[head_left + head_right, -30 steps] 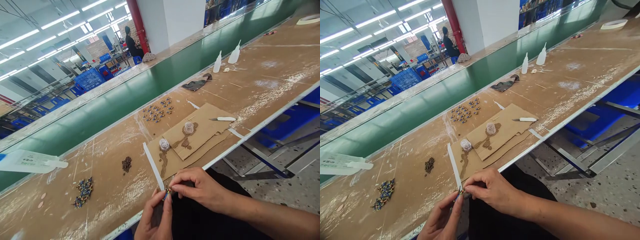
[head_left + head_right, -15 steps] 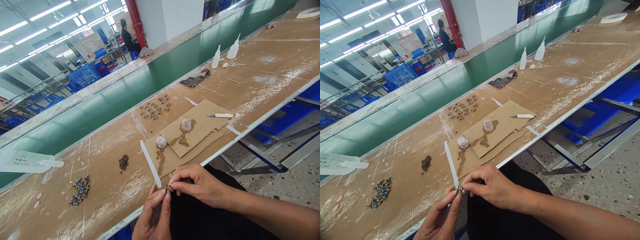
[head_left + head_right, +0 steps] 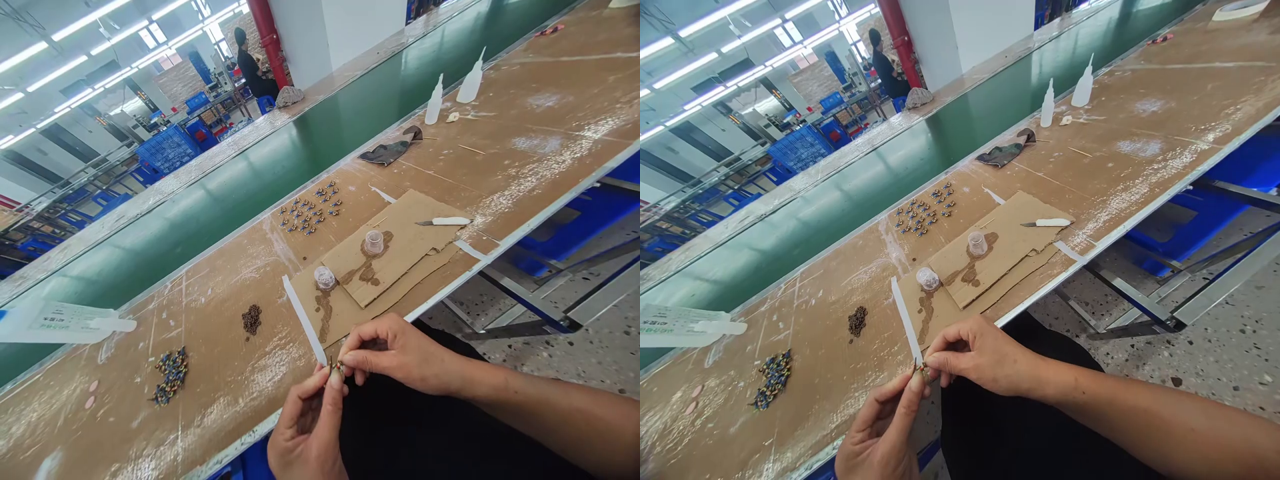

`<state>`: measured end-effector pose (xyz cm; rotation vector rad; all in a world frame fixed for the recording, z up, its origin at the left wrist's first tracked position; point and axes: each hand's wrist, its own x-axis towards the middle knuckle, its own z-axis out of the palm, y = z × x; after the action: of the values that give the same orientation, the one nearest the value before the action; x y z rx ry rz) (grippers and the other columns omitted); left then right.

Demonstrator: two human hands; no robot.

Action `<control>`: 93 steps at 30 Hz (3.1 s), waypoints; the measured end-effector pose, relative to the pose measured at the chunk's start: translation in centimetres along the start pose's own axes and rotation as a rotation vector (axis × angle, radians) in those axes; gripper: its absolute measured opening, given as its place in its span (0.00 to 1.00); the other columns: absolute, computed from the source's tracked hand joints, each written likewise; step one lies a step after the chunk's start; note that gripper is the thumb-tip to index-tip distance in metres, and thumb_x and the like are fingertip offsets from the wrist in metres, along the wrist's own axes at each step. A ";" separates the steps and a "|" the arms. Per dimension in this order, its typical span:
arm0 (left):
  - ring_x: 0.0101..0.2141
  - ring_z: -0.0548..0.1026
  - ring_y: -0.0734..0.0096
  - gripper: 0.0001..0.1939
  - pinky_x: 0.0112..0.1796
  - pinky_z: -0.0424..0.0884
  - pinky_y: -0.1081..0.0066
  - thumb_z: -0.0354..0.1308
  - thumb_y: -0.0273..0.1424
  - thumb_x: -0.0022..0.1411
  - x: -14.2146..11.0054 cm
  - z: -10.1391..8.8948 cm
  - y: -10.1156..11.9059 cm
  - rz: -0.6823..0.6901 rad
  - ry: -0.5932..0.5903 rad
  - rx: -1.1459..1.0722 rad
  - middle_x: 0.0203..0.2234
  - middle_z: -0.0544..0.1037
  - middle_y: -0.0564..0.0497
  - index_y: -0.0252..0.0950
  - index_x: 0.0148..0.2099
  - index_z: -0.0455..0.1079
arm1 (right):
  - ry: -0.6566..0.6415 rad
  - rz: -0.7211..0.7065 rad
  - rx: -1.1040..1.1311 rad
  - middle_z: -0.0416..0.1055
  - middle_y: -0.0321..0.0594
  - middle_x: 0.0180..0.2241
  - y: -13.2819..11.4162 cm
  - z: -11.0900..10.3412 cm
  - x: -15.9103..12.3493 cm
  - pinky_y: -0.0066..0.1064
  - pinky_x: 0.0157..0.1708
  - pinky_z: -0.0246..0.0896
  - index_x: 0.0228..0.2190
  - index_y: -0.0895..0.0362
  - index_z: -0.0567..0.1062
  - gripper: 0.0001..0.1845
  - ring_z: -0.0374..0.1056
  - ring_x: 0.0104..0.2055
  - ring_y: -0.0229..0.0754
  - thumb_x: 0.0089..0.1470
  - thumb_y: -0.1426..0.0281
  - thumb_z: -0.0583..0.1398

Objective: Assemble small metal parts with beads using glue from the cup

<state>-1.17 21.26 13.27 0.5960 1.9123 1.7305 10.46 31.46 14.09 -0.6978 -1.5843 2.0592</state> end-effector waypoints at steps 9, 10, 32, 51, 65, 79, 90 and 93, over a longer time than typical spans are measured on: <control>0.30 0.79 0.69 0.08 0.36 0.76 0.72 0.68 0.32 0.45 -0.2 0.0 -0.4 0.144 0.026 0.093 0.27 0.81 0.54 0.38 0.31 0.75 | -0.033 0.101 0.231 0.71 0.37 0.25 0.6 0.0 0.6 0.22 0.28 0.61 0.27 0.65 0.75 0.17 0.65 0.24 0.29 0.46 0.61 0.65; 0.33 0.79 0.68 0.08 0.39 0.76 0.71 0.67 0.32 0.46 -0.4 -0.1 -0.6 0.194 0.032 0.131 0.28 0.81 0.54 0.39 0.31 0.75 | -0.036 0.101 0.238 0.72 0.38 0.25 0.6 0.0 0.6 0.22 0.28 0.61 0.28 0.65 0.75 0.17 0.65 0.25 0.29 0.47 0.61 0.65; 0.38 0.78 0.60 0.07 0.47 0.72 0.58 0.64 0.37 0.52 -0.8 -0.5 -0.2 0.417 -0.009 0.233 0.28 0.80 0.50 0.40 0.32 0.78 | -0.067 0.035 0.140 0.71 0.37 0.25 0.2 -0.3 0.4 0.22 0.28 0.60 0.27 0.64 0.75 0.16 0.64 0.24 0.28 0.48 0.61 0.64; 0.21 0.76 0.79 0.17 0.29 0.72 0.85 0.75 0.37 0.29 0.4 1.3 1.9 -0.032 0.046 -0.132 0.20 0.79 0.53 0.37 0.24 0.76 | -0.044 -0.015 0.103 0.73 0.39 0.28 -0.5 -0.3 0.1 0.22 0.30 0.61 0.31 0.63 0.77 0.11 0.66 0.26 0.30 0.53 0.66 0.59; 0.25 0.73 0.83 0.13 0.35 0.72 0.77 0.74 0.32 0.35 1.5 0.9 -0.8 -0.315 -0.332 -0.532 0.24 0.77 0.63 0.45 0.25 0.74 | 0.073 -0.282 -0.159 0.74 0.37 0.29 -1.8 -0.2 -1.1 0.22 0.36 0.61 0.35 0.57 0.79 0.10 0.69 0.34 0.34 0.51 0.75 0.59; 0.22 0.71 0.82 0.14 0.28 0.70 0.80 0.74 0.31 0.33 1.1 1.8 0.3 -0.139 -0.293 -0.454 0.20 0.74 0.61 0.42 0.23 0.72 | 0.064 -0.294 -0.220 0.74 0.36 0.29 -2.0 -0.7 -1.5 0.22 0.35 0.60 0.35 0.57 0.79 0.11 0.68 0.33 0.33 0.51 0.76 0.59; 0.21 0.73 0.82 0.15 0.30 0.71 0.81 0.75 0.34 0.30 1.0 1.8 -0.1 -0.178 -0.170 -0.425 0.20 0.78 0.58 0.43 0.24 0.76 | 0.136 -0.534 -0.357 0.72 0.39 0.29 -1.3 -0.8 -1.1 0.23 0.34 0.60 0.34 0.59 0.78 0.09 0.67 0.33 0.33 0.56 0.71 0.57; 0.18 0.71 0.84 0.13 0.27 0.69 0.83 0.74 0.36 0.33 0.8 1.9 0.2 -0.150 -0.172 -0.395 0.17 0.77 0.57 0.43 0.25 0.77 | 0.136 -0.577 -0.395 0.72 0.39 0.28 -1.1 -0.9 -0.7 0.23 0.35 0.60 0.32 0.61 0.78 0.09 0.66 0.33 0.33 0.57 0.71 0.57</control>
<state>-0.61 23.31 13.22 0.4240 1.4077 1.8259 11.65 31.99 15.02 -0.4222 -1.8598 1.2797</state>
